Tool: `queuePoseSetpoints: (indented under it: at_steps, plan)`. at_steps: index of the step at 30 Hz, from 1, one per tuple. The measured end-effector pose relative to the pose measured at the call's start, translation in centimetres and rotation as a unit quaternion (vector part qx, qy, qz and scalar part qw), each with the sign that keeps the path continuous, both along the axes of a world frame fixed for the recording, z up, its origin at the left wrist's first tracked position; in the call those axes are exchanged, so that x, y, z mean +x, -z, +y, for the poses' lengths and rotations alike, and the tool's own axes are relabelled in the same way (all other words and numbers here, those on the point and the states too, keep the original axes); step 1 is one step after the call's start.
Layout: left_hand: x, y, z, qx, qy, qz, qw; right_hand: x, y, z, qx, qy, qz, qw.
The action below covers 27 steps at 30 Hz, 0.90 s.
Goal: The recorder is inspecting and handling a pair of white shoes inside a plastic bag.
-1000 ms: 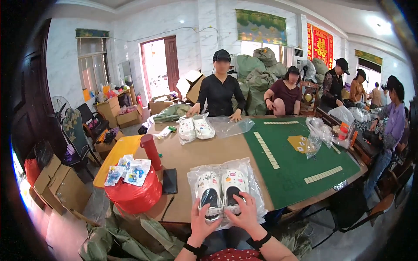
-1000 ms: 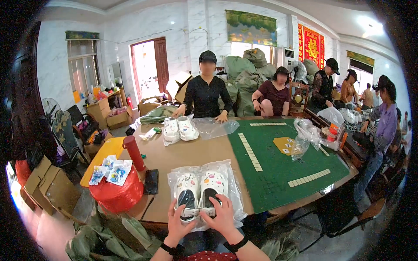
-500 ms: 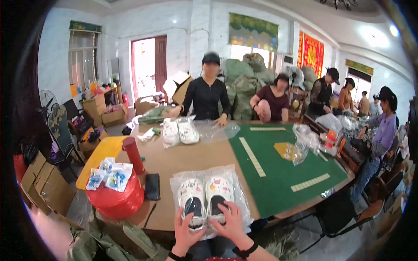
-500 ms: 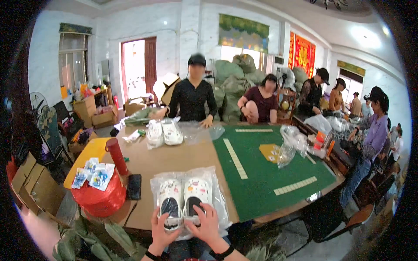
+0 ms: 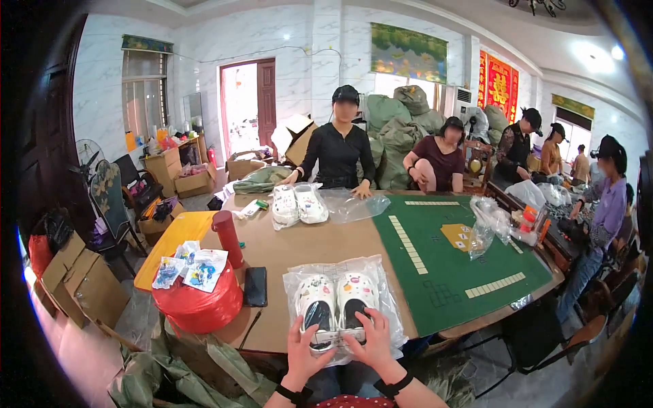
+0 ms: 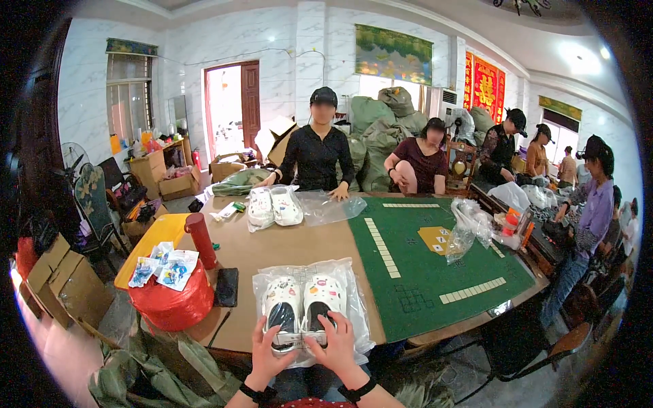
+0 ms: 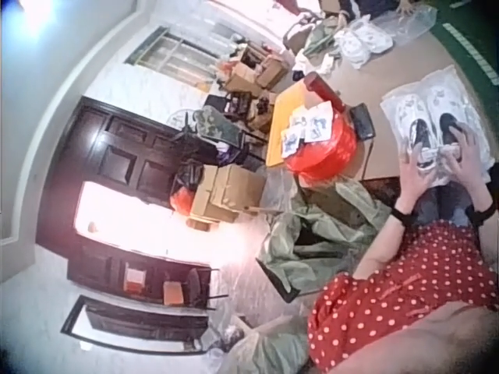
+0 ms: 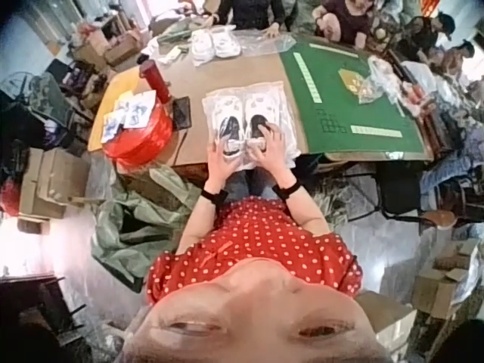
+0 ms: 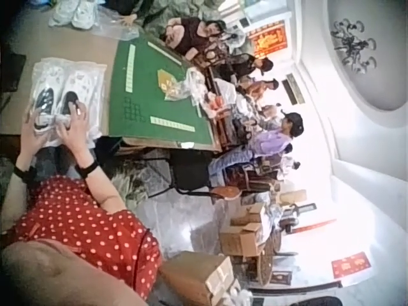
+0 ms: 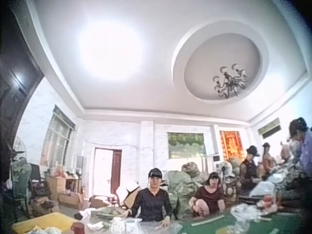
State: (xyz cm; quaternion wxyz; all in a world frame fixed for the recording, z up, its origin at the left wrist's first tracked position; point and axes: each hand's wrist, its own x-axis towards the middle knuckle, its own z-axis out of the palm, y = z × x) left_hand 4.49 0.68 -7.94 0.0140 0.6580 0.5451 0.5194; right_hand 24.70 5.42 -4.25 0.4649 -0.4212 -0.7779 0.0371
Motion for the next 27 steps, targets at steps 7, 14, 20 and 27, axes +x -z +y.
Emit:
queuePoseSetpoints:
  at_steps: [7,14,20,27]
  plan:
    - [-0.2,0.1,0.4,0.005,0.015,-0.012,1.000,-0.2,-0.3,0.5,0.006,0.006,0.003,1.000]
    - [-0.3,0.1,-0.3,0.004,0.000,0.002,1.000,-0.3,0.5,0.5,0.015,-0.001,0.005,1.000]
    - [-0.1,-0.5,0.2,0.002,0.009,-0.024,1.000,-0.3,-0.3,0.4,0.010,0.000,0.025,1.000]
    - [-0.1,0.0,0.1,-0.010,0.016,-0.016,1.000,-0.2,-0.1,0.1,0.005,0.004,0.014,1.000]
